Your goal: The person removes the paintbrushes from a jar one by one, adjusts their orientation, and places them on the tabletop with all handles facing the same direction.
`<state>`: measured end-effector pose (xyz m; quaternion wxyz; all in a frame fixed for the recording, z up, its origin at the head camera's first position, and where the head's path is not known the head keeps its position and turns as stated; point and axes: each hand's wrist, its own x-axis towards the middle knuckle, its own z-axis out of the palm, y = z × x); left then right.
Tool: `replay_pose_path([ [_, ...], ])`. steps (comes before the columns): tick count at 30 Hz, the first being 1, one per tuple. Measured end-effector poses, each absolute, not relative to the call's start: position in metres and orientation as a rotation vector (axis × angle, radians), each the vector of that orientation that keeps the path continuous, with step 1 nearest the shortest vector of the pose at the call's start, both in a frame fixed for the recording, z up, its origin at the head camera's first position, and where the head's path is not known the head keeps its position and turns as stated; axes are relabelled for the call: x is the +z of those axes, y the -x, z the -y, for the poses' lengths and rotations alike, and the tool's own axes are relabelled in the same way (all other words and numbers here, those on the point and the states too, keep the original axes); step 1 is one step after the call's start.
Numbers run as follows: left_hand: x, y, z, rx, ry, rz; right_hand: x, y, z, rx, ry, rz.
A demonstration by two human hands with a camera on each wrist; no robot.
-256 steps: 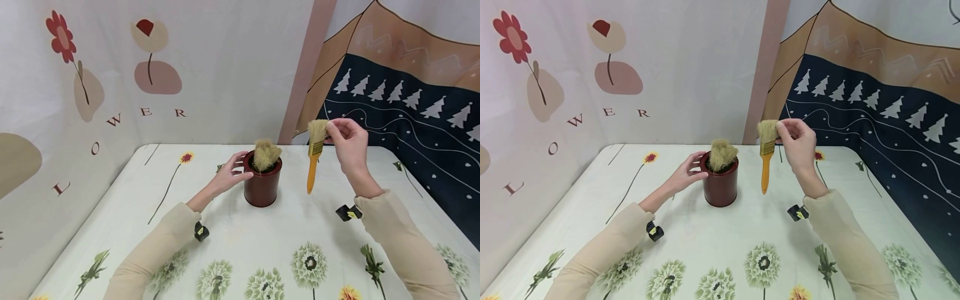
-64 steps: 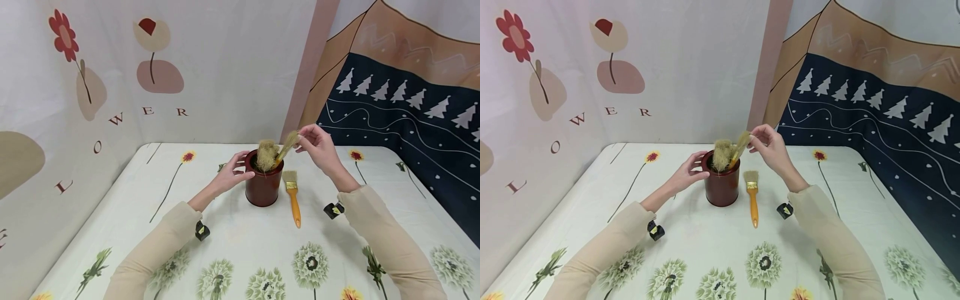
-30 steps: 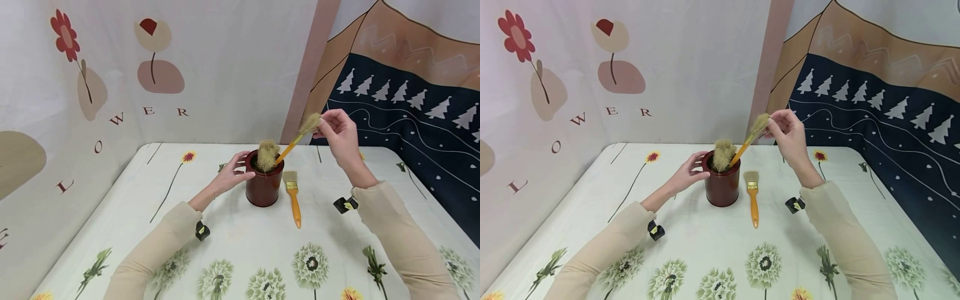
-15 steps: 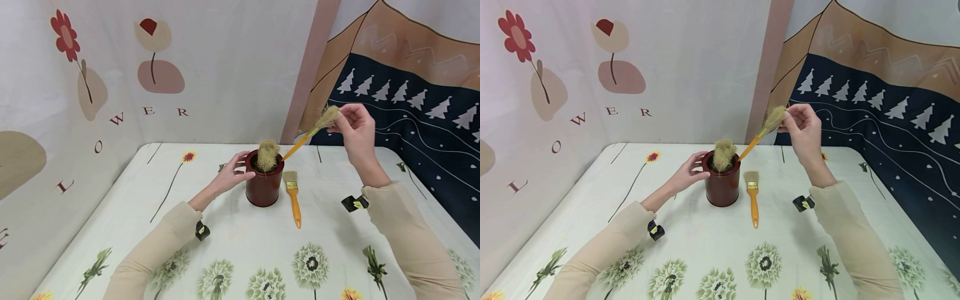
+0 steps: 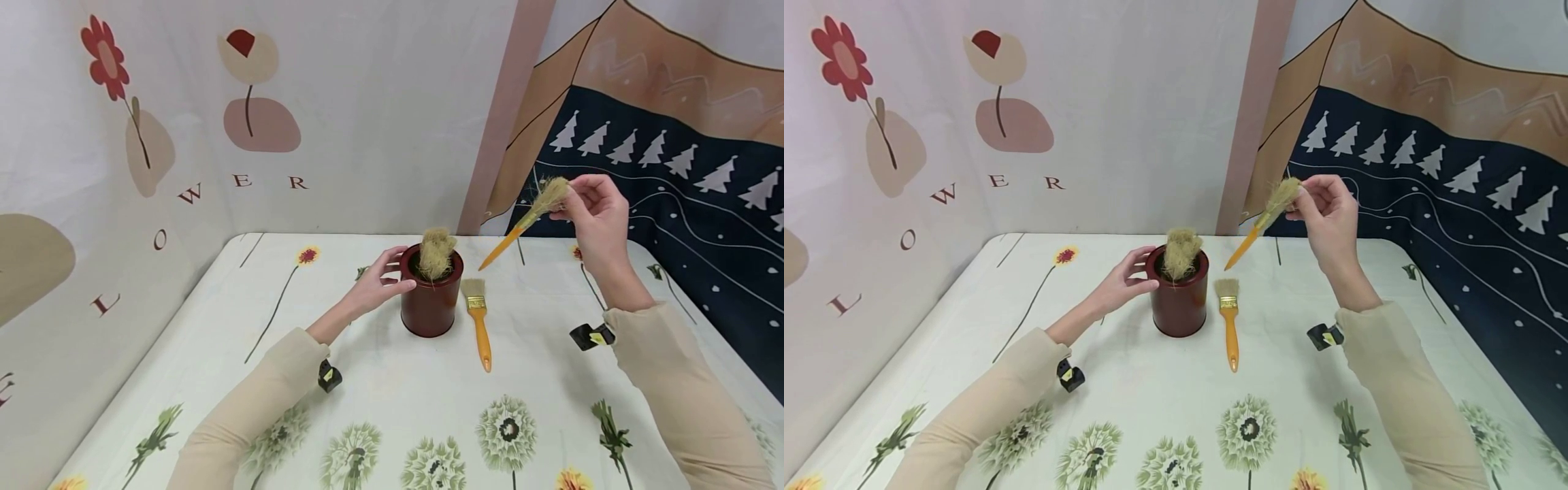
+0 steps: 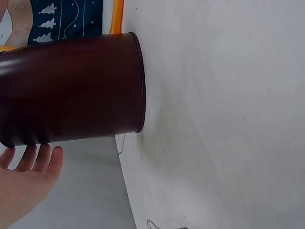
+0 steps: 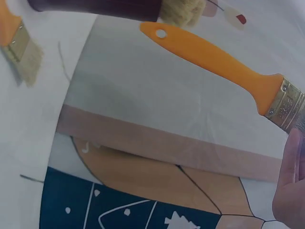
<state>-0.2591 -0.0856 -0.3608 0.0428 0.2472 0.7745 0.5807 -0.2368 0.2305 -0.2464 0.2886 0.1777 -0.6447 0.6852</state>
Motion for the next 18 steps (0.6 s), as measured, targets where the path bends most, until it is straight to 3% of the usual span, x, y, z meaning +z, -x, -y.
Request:
replay_pose_path([
  [18, -0.348, 0.251, 0.085, 1.782, -0.743, -2.336, -0.288, 0.244, -0.243, 1.471, -0.326, 2.231],
])
